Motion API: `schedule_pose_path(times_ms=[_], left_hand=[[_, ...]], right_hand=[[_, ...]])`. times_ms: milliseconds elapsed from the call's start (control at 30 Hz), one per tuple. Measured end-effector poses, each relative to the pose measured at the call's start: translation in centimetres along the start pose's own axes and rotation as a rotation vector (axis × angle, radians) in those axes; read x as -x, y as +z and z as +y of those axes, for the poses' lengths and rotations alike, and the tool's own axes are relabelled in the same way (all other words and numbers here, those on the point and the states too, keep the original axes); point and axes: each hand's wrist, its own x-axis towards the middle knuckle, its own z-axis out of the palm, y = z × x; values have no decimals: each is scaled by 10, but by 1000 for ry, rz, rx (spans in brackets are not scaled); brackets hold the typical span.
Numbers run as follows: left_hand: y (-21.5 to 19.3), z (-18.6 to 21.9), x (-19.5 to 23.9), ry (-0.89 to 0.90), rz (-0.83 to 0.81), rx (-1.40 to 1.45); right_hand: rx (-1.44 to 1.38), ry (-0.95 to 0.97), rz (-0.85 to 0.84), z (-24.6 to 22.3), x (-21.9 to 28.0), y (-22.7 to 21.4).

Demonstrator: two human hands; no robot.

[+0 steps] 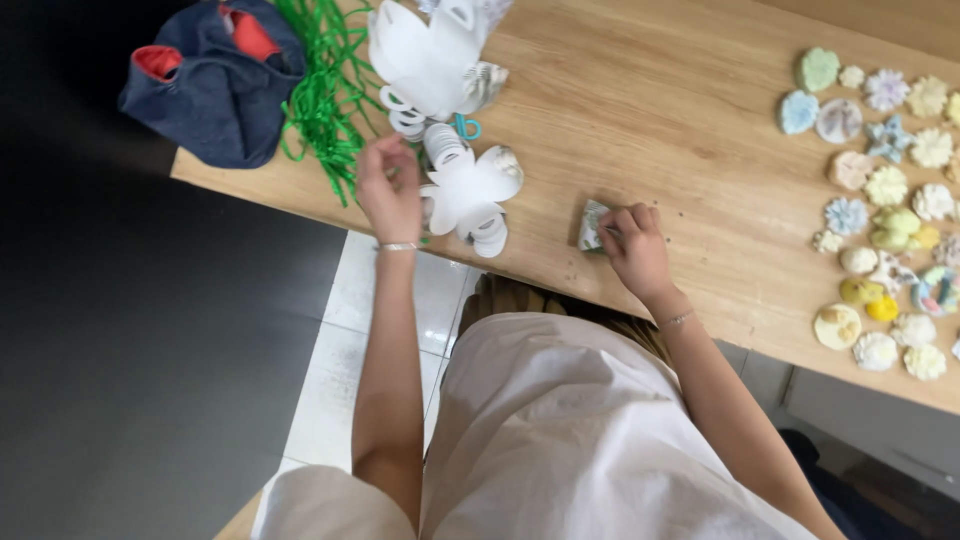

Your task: Packaging flower-shaped decorative candles into gift boxes and tying ribbons.

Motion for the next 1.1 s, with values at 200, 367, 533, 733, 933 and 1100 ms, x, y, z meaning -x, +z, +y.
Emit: schedule_pose_path(times_ms=[200, 367, 533, 733, 933, 1100], left_hand=[[-10, -124, -91, 145, 10, -417], [2, -127, -139, 82, -81, -713], [33, -179, -164, 88, -80, -1024], [20, -122, -161, 74, -29, -873], [4, -14, -98, -77, -2, -175], [39, 52, 47, -19, -495, 354]], right_hand=[[11, -2, 19, -7, -3, -2], [17, 8, 12, -11, -7, 0], [9, 31, -17, -14, -13, -5], [-14, 67, -50, -10, -16, -5], [80, 59, -10, -44, -24, -22], [-276, 208, -22, -85, -20, -46]])
